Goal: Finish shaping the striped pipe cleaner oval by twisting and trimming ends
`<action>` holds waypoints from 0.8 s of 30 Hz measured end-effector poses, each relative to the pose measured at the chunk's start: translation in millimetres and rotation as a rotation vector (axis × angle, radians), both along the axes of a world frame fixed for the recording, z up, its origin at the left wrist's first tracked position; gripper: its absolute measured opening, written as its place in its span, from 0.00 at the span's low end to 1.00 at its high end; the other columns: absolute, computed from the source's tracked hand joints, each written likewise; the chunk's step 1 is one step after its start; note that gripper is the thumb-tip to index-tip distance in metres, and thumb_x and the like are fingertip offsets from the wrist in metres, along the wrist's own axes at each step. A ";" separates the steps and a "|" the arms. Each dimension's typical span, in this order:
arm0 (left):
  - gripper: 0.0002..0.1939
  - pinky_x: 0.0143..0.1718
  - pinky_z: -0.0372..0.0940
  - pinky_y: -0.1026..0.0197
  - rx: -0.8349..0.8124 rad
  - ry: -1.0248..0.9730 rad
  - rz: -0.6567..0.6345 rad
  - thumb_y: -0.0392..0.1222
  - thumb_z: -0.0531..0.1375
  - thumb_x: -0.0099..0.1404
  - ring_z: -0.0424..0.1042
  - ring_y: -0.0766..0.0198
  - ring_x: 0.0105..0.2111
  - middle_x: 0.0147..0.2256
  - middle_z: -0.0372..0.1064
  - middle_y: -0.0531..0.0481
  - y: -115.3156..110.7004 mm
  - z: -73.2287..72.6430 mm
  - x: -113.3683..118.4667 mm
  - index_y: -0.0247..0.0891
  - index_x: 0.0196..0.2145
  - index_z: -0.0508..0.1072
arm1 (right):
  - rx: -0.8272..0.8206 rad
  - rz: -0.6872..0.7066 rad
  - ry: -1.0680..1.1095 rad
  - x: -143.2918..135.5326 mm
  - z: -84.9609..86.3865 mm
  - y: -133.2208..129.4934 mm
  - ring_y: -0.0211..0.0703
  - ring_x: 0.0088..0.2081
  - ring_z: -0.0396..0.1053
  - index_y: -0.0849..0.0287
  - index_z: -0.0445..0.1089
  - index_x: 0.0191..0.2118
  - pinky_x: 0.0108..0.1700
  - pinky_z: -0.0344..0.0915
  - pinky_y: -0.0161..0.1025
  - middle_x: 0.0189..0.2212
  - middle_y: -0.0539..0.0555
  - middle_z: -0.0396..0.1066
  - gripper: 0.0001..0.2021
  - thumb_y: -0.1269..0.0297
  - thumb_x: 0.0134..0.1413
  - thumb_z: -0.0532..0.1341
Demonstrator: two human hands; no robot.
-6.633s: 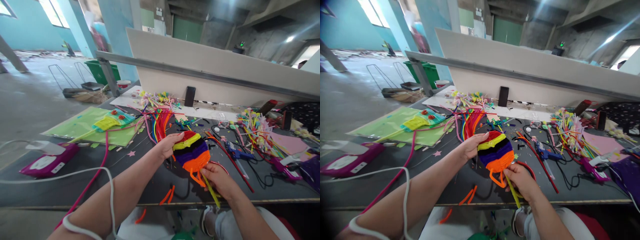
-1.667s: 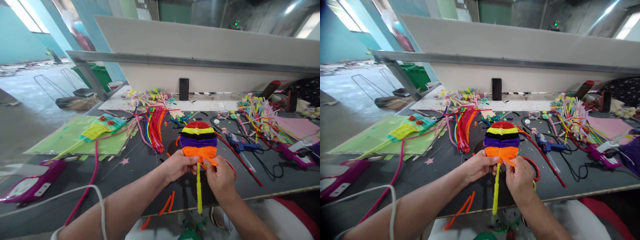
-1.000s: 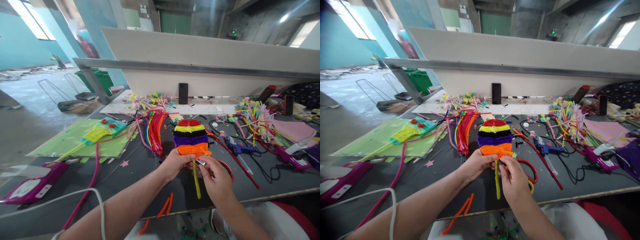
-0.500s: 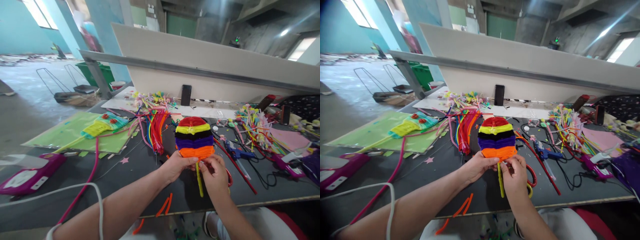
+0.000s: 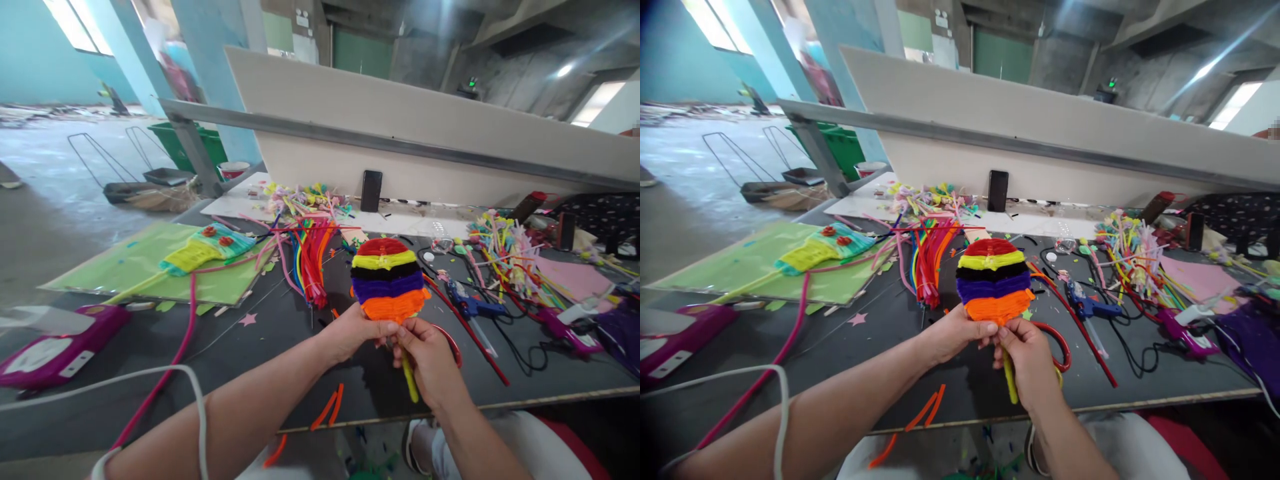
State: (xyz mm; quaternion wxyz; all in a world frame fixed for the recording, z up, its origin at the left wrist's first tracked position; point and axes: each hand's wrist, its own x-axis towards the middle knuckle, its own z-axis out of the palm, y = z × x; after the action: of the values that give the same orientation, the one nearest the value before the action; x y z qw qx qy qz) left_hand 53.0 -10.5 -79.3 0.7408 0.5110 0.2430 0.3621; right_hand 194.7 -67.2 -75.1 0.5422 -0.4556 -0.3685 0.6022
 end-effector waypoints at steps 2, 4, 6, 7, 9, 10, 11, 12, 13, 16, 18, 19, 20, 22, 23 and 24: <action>0.16 0.27 0.60 0.65 0.021 0.002 -0.083 0.41 0.68 0.48 0.66 0.67 0.26 0.29 0.70 0.49 1.7 -1.2 -2.3 0.33 0.35 0.74 | -0.027 0.038 0.107 5.4 3.1 -0.5 0.29 0.17 0.56 0.61 0.65 0.25 0.16 0.53 0.27 0.19 0.46 0.63 0.10 0.61 0.45 0.66; 0.18 0.34 0.63 0.63 0.035 0.006 -0.105 0.40 0.68 0.48 0.69 0.64 0.32 0.33 0.72 0.47 3.3 -1.5 -2.6 0.33 0.38 0.74 | -0.050 0.093 0.203 10.1 3.9 -0.5 0.28 0.17 0.53 0.60 0.64 0.25 0.15 0.48 0.26 0.20 0.47 0.63 0.10 0.62 0.45 0.66; 0.17 0.40 0.63 0.60 0.100 0.040 -0.045 0.41 0.66 0.51 0.70 0.61 0.36 0.37 0.73 0.46 4.5 0.0 -0.8 0.34 0.39 0.74 | -0.068 0.136 0.258 12.6 2.0 -0.2 0.28 0.17 0.53 0.60 0.64 0.27 0.15 0.47 0.26 0.22 0.47 0.64 0.10 0.63 0.45 0.66; 0.16 0.41 0.63 0.60 0.160 0.067 0.004 0.42 0.66 0.51 0.70 0.60 0.37 0.38 0.73 0.46 4.8 1.2 0.6 0.34 0.38 0.75 | -0.076 0.146 0.272 12.9 0.4 0.0 0.28 0.17 0.53 0.60 0.64 0.27 0.15 0.47 0.26 0.22 0.47 0.64 0.09 0.63 0.45 0.66; 0.12 0.39 0.63 0.62 0.280 0.129 0.090 0.42 0.65 0.52 0.70 0.60 0.37 0.37 0.73 0.46 4.3 3.7 3.8 0.35 0.35 0.75 | -0.081 0.138 0.279 12.0 -2.8 0.1 0.28 0.17 0.53 0.59 0.64 0.29 0.14 0.47 0.26 0.22 0.47 0.64 0.09 0.63 0.45 0.66; 0.10 0.36 0.64 0.63 0.316 0.159 0.114 0.43 0.65 0.52 0.70 0.61 0.34 0.35 0.73 0.46 3.5 4.5 5.5 0.35 0.32 0.76 | -0.071 0.121 0.271 11.0 -3.9 0.1 0.28 0.16 0.54 0.59 0.64 0.28 0.14 0.47 0.26 0.21 0.46 0.64 0.10 0.63 0.44 0.66; 0.09 0.33 0.64 0.63 0.325 0.182 0.126 0.43 0.64 0.53 0.70 0.63 0.30 0.31 0.72 0.46 2.1 4.8 7.2 0.35 0.30 0.75 | -0.053 0.101 0.253 9.8 -4.4 0.0 0.28 0.16 0.54 0.59 0.64 0.28 0.14 0.47 0.26 0.21 0.46 0.65 0.10 0.63 0.44 0.66; 0.08 0.29 0.64 0.64 0.312 0.198 0.134 0.43 0.63 0.55 0.69 0.64 0.26 0.28 0.71 0.47 0.3 4.9 8.8 0.35 0.29 0.74 | -0.029 0.080 0.228 8.5 -4.4 -0.2 0.28 0.16 0.54 0.59 0.64 0.27 0.14 0.47 0.26 0.21 0.46 0.65 0.10 0.62 0.44 0.66; 0.08 0.25 0.63 0.64 0.282 0.208 0.140 0.43 0.61 0.56 0.67 0.66 0.22 0.24 0.70 0.49 -1.9 4.7 10.5 0.35 0.28 0.73 | -0.002 0.054 0.198 7.2 -4.0 -0.4 0.28 0.15 0.54 0.59 0.65 0.27 0.14 0.47 0.26 0.20 0.46 0.65 0.10 0.62 0.45 0.66; 0.06 0.19 0.59 0.66 0.202 0.227 0.210 0.41 0.60 0.56 0.62 0.70 0.15 0.19 0.65 0.54 -9.7 5.0 15.3 0.35 0.28 0.72 | 0.070 -0.063 0.129 3.7 -2.3 -0.8 0.28 0.15 0.53 0.60 0.65 0.26 0.15 0.46 0.26 0.19 0.46 0.64 0.10 0.61 0.45 0.65; 0.05 0.17 0.55 0.67 0.194 0.241 0.266 0.39 0.60 0.56 0.58 0.72 0.14 0.19 0.65 0.55 -14.6 6.5 18.3 0.34 0.30 0.73 | 0.100 -0.154 0.105 1.9 -3.2 -0.3 0.29 0.15 0.54 0.59 0.65 0.26 0.15 0.48 0.27 0.17 0.44 0.62 0.09 0.62 0.45 0.65; 0.06 0.17 0.54 0.67 0.193 0.241 0.284 0.38 0.60 0.56 0.57 0.73 0.14 0.20 0.66 0.55 -16.6 7.2 19.8 0.34 0.30 0.74 | 0.112 -0.191 0.095 1.2 -4.5 0.1 0.29 0.15 0.55 0.59 0.65 0.27 0.16 0.49 0.27 0.16 0.44 0.62 0.08 0.62 0.46 0.64; 0.06 0.18 0.55 0.67 0.192 0.229 0.295 0.38 0.59 0.56 0.58 0.73 0.15 0.21 0.67 0.55 -18.2 7.6 21.2 0.34 0.31 0.74 | 0.123 -0.217 0.084 0.5 -6.4 0.7 0.30 0.15 0.56 0.58 0.65 0.27 0.16 0.50 0.28 0.16 0.44 0.62 0.08 0.62 0.46 0.64; 0.07 0.22 0.58 0.67 0.177 0.191 0.302 0.39 0.60 0.56 0.63 0.70 0.20 0.24 0.71 0.52 -19.9 6.9 23.7 0.33 0.30 0.75 | 0.147 -0.258 0.062 -0.7 -11.0 2.0 0.31 0.16 0.57 0.58 0.65 0.27 0.17 0.52 0.29 0.16 0.43 0.62 0.07 0.62 0.48 0.63; 0.07 0.25 0.60 0.66 0.162 0.169 0.302 0.40 0.61 0.56 0.65 0.69 0.22 0.25 0.72 0.50 -20.1 5.9 24.7 0.32 0.29 0.76 | 0.162 -0.274 0.049 -1.3 -13.5 2.7 0.31 0.16 0.57 0.58 0.65 0.28 0.18 0.53 0.29 0.16 0.43 0.62 0.07 0.62 0.48 0.63; 0.08 0.27 0.62 0.65 0.144 0.145 0.295 0.41 0.61 0.56 0.67 0.67 0.24 0.26 0.72 0.49 -20.1 4.5 25.6 0.32 0.29 0.76 | 0.179 -0.287 0.035 -1.9 -15.9 3.2 0.32 0.17 0.58 0.58 0.65 0.28 0.19 0.54 0.30 0.16 0.43 0.62 0.07 0.62 0.49 0.62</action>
State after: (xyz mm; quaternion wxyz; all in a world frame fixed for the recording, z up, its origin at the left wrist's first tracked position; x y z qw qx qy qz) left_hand 78.7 -30.6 -74.8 0.6214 0.5465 0.3416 0.4456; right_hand 192.9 -64.0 -91.0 0.6676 -0.4427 -0.3422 0.4911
